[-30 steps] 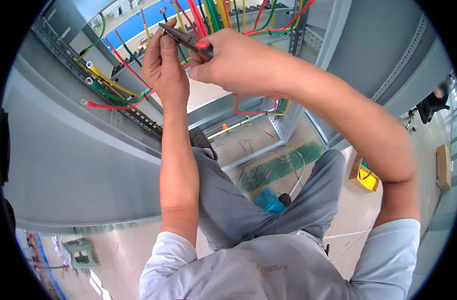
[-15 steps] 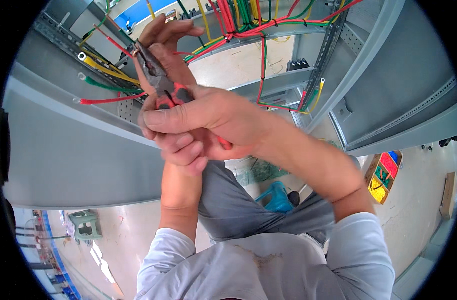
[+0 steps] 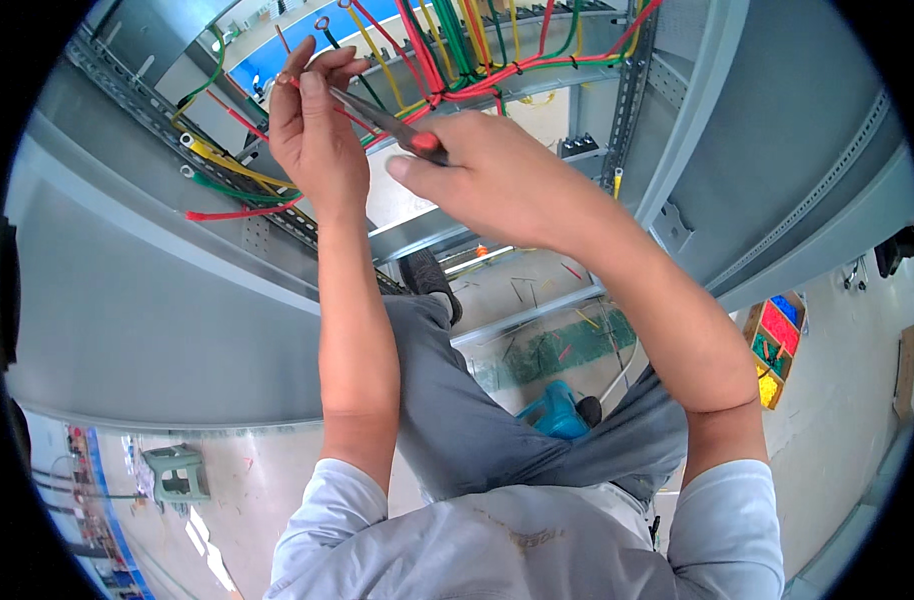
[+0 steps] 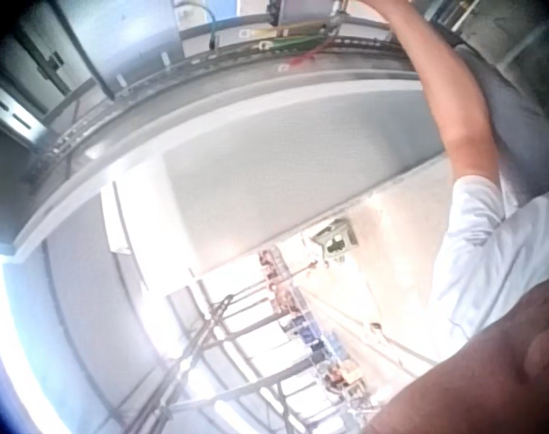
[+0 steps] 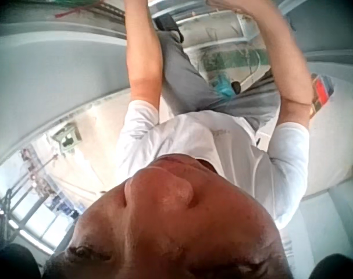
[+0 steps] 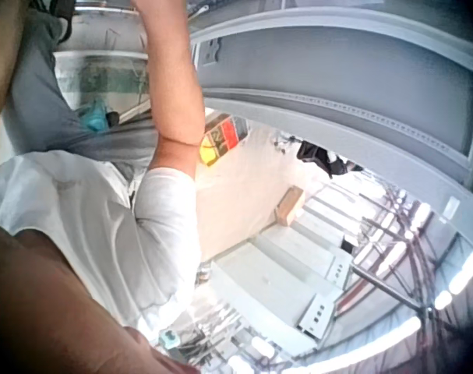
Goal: The person sits on the floor in front of an open electrical panel and uses pliers to strip and crimp the ends of multiple colored wires. The person then picks up a small white connector and attaches it to a wire.
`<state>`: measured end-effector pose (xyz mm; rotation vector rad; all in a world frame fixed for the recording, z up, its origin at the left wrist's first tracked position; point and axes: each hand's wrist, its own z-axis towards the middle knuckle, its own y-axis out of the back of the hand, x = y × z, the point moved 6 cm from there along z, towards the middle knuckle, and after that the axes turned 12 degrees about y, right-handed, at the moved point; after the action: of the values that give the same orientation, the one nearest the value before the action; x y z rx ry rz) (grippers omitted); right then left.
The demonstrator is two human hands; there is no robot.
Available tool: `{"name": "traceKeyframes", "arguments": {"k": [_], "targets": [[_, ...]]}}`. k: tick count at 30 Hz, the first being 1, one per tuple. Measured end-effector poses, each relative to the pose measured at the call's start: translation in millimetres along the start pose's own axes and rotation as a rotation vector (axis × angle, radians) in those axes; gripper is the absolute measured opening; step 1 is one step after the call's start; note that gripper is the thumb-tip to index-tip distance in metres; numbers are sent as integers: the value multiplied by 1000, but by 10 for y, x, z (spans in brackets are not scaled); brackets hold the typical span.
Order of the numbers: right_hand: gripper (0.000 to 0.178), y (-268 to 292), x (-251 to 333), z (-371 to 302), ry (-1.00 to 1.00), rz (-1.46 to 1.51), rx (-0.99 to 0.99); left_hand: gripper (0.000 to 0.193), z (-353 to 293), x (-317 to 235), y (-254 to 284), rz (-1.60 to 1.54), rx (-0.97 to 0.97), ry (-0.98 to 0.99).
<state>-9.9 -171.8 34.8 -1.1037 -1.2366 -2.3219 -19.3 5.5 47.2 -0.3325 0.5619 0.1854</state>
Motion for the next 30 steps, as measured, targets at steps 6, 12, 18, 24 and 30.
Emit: {"name": "traceKeyframes", "arguments": {"k": [6, 12, 18, 24, 30], "targets": [[42, -256, -302, -287, -303, 443, 112, 30, -2, -16, 31, -114, 0, -48], [40, -304, -186, -532, -228, 420, 90, 28, 9, 28, 29, -118, 59, -10], [35, 124, 458, -4, 221, -604, -204, 39, -56, 53, 4, -25, -61, 160], [32, 189, 460, 109, 280, -775, -271, 35, -57, 27, -59, 7, -67, 68], [22, 265, 669, 87, 194, -767, -284, 31, -68, -4, -96, 55, -57, 47]]}}
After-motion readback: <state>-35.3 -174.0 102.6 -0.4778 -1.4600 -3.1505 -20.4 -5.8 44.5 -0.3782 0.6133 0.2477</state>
